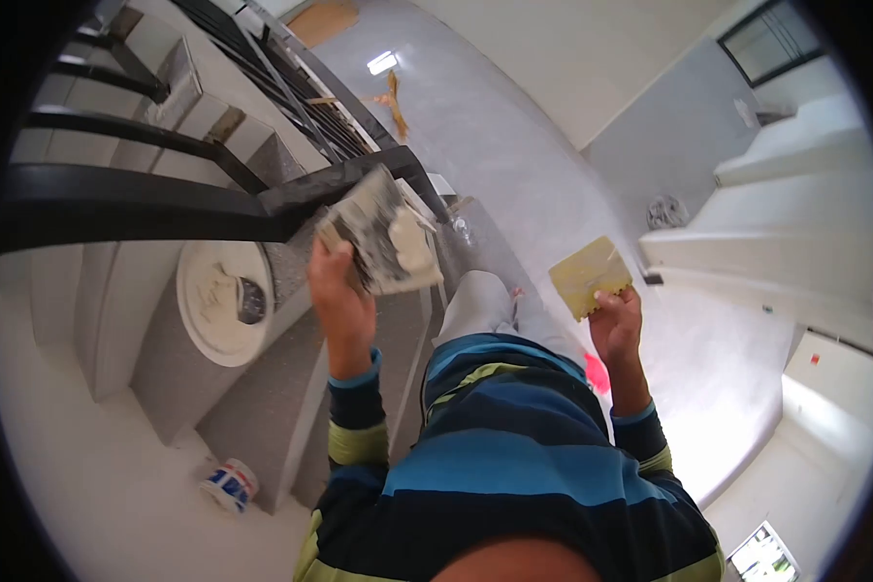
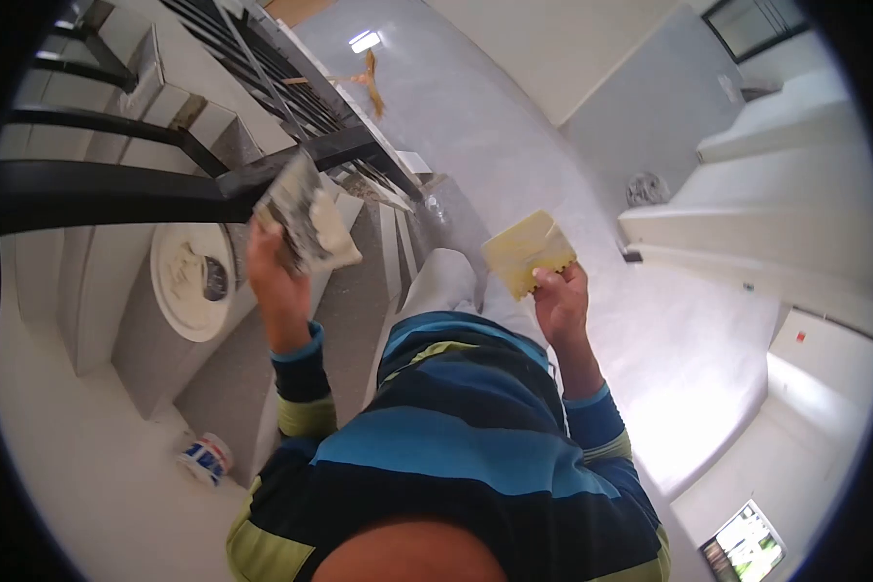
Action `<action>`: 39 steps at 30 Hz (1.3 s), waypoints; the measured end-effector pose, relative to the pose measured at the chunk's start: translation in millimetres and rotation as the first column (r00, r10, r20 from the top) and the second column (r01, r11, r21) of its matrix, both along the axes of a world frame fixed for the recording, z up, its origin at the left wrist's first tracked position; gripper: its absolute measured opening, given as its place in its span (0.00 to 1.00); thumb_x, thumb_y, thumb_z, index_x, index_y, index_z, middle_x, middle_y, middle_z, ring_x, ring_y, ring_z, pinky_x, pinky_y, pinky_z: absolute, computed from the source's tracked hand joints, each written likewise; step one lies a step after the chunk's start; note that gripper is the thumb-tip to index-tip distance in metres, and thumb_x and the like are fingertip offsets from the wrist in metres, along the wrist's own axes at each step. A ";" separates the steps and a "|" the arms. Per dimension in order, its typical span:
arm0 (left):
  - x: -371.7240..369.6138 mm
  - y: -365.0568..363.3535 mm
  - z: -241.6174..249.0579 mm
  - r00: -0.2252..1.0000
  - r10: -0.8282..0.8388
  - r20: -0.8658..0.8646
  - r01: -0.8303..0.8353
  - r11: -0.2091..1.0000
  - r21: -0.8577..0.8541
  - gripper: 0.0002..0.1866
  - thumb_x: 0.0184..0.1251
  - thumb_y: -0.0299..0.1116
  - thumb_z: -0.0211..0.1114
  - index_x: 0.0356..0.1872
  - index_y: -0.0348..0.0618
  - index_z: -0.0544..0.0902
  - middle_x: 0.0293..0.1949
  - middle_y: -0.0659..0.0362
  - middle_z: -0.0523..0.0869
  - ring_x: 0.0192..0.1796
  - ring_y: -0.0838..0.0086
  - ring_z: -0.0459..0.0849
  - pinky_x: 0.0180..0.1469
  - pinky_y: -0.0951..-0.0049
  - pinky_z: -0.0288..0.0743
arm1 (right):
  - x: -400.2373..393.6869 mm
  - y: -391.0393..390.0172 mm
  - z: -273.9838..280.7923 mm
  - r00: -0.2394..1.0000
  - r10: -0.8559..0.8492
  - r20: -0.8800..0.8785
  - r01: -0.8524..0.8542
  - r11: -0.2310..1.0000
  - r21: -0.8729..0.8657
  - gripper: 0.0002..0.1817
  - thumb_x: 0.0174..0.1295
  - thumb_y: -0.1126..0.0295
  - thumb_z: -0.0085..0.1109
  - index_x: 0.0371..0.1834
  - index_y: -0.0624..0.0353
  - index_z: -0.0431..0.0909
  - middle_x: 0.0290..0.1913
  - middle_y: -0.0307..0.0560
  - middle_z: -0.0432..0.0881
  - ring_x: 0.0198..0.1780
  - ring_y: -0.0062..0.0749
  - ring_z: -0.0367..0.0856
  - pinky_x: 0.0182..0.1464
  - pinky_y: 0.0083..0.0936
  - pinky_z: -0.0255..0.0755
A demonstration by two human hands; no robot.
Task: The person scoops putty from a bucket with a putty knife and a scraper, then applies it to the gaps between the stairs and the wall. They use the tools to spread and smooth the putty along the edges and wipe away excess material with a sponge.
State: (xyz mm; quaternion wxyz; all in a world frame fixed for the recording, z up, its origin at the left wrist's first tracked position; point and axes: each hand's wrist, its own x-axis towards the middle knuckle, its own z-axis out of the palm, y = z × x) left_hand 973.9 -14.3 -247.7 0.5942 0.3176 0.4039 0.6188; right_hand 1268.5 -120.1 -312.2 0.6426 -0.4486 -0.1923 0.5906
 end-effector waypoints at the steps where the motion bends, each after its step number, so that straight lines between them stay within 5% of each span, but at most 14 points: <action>1: 7.6 -9.5 -22.1 0.999 0.034 0.004 -0.034 0.999 0.015 0.22 0.60 0.28 0.50 0.57 0.32 0.66 0.51 0.51 0.76 0.53 0.69 0.77 0.57 0.70 0.71 | 5.1 7.2 -12.8 0.999 0.038 -0.031 -0.038 0.999 -0.008 0.21 0.53 0.76 0.51 0.53 0.67 0.68 0.47 0.48 0.76 0.49 0.35 0.76 0.53 0.35 0.69; 8: 47.0 -55.4 -106.8 0.997 0.072 0.017 -0.066 0.968 -0.241 0.17 0.63 0.26 0.46 0.53 0.31 0.68 0.46 0.53 0.77 0.48 0.70 0.79 0.50 0.73 0.74 | 64.4 15.0 -100.4 0.979 0.205 0.007 -0.205 0.978 0.029 0.18 0.60 0.76 0.51 0.54 0.68 0.67 0.47 0.49 0.77 0.48 0.34 0.78 0.50 0.34 0.73; 11: 61.5 -44.2 -107.4 0.996 0.083 -0.016 -0.085 0.970 -0.227 0.18 0.61 0.29 0.50 0.51 0.33 0.70 0.44 0.55 0.79 0.46 0.73 0.81 0.47 0.74 0.77 | 78.3 18.9 -94.4 0.922 0.182 0.342 -0.209 0.977 0.046 0.15 0.60 0.79 0.52 0.51 0.69 0.71 0.45 0.48 0.79 0.47 0.30 0.77 0.51 0.27 0.71; 13: 64.1 -37.0 -108.0 0.993 0.068 -0.100 -0.086 0.978 -0.188 0.17 0.62 0.30 0.50 0.50 0.33 0.71 0.43 0.56 0.79 0.43 0.75 0.81 0.43 0.77 0.78 | 79.7 29.8 -76.0 0.736 0.209 0.643 -0.339 0.937 0.084 0.12 0.59 0.81 0.52 0.46 0.67 0.75 0.43 0.47 0.80 0.47 0.30 0.76 0.49 0.26 0.70; 15: 66.6 -26.6 -103.2 0.995 0.049 -0.085 -0.063 0.983 -0.175 0.15 0.63 0.29 0.49 0.49 0.33 0.71 0.41 0.56 0.79 0.40 0.76 0.81 0.41 0.78 0.77 | 75.7 46.6 -60.2 0.647 0.191 0.738 -0.419 0.898 0.134 0.12 0.57 0.83 0.52 0.44 0.66 0.77 0.42 0.48 0.80 0.46 0.33 0.77 0.49 0.28 0.70; 17: 70.5 -17.6 -98.7 0.997 0.024 -0.067 -0.034 0.988 -0.148 0.14 0.64 0.28 0.48 0.48 0.33 0.71 0.39 0.57 0.79 0.37 0.78 0.80 0.39 0.80 0.76 | 71.4 72.7 -46.0 0.312 -0.064 0.948 -0.579 0.778 0.243 0.16 0.49 0.85 0.55 0.42 0.60 0.80 0.41 0.47 0.81 0.46 0.40 0.76 0.49 0.31 0.70; 20: 73.4 5.4 -97.3 0.996 -0.008 -0.093 -0.009 0.983 -0.184 0.12 0.65 0.28 0.48 0.47 0.34 0.71 0.36 0.59 0.78 0.34 0.81 0.79 0.34 0.82 0.75 | 55.2 111.7 -27.7 0.131 -0.228 0.965 -0.728 0.639 0.249 0.20 0.41 0.85 0.57 0.40 0.56 0.81 0.42 0.44 0.81 0.45 0.44 0.74 0.49 0.32 0.70; 22: 66.6 25.8 -100.2 0.994 0.006 -0.111 -0.023 0.989 -0.148 0.14 0.64 0.30 0.47 0.47 0.34 0.71 0.32 0.59 0.79 0.26 0.80 0.79 0.22 0.81 0.75 | 29.9 149.1 -11.1 0.127 -0.255 0.959 -0.779 0.572 0.255 0.21 0.39 0.83 0.59 0.40 0.54 0.82 0.43 0.39 0.81 0.47 0.40 0.73 0.50 0.34 0.68; 24: 60.8 36.7 -94.2 0.991 0.039 -0.129 -0.056 0.990 -0.131 0.14 0.65 0.30 0.46 0.48 0.33 0.70 0.33 0.59 0.79 0.26 0.80 0.79 0.22 0.80 0.75 | 9.3 177.9 12.5 0.103 -0.400 0.910 -0.887 0.377 0.267 0.20 0.39 0.81 0.62 0.39 0.53 0.82 0.43 0.37 0.81 0.47 0.38 0.72 0.51 0.37 0.66; 30: 40.1 65.8 -89.3 0.988 0.110 -0.106 -0.120 0.988 -0.098 0.14 0.65 0.30 0.45 0.48 0.33 0.70 0.33 0.59 0.79 0.26 0.81 0.79 0.21 0.81 0.75 | -34.3 235.5 24.3 0.156 -0.422 0.893 -0.948 0.191 0.255 0.21 0.34 0.77 0.67 0.38 0.52 0.83 0.43 0.35 0.81 0.47 0.34 0.72 0.53 0.39 0.65; 36: 8.3 77.7 -80.4 0.974 0.173 -0.148 -0.187 0.979 -0.085 0.14 0.65 0.28 0.47 0.49 0.32 0.70 0.38 0.57 0.80 0.36 0.79 0.80 0.38 0.79 0.77 | -57.7 272.0 44.8 0.136 -0.465 0.875 -0.971 0.115 0.212 0.17 0.33 0.75 0.67 0.33 0.53 0.83 0.40 0.35 0.80 0.46 0.35 0.73 0.52 0.39 0.66; 39: 9.1 80.4 -73.4 0.938 0.206 -0.278 -0.229 0.972 -0.052 0.15 0.63 0.28 0.48 0.49 0.32 0.70 0.38 0.58 0.79 0.39 0.80 0.74 0.43 0.80 0.70 | -78.6 278.2 50.6 0.190 -0.487 0.853 -0.978 -0.014 0.210 0.15 0.39 0.72 0.63 0.35 0.52 0.82 0.40 0.34 0.79 0.46 0.35 0.73 0.51 0.38 0.66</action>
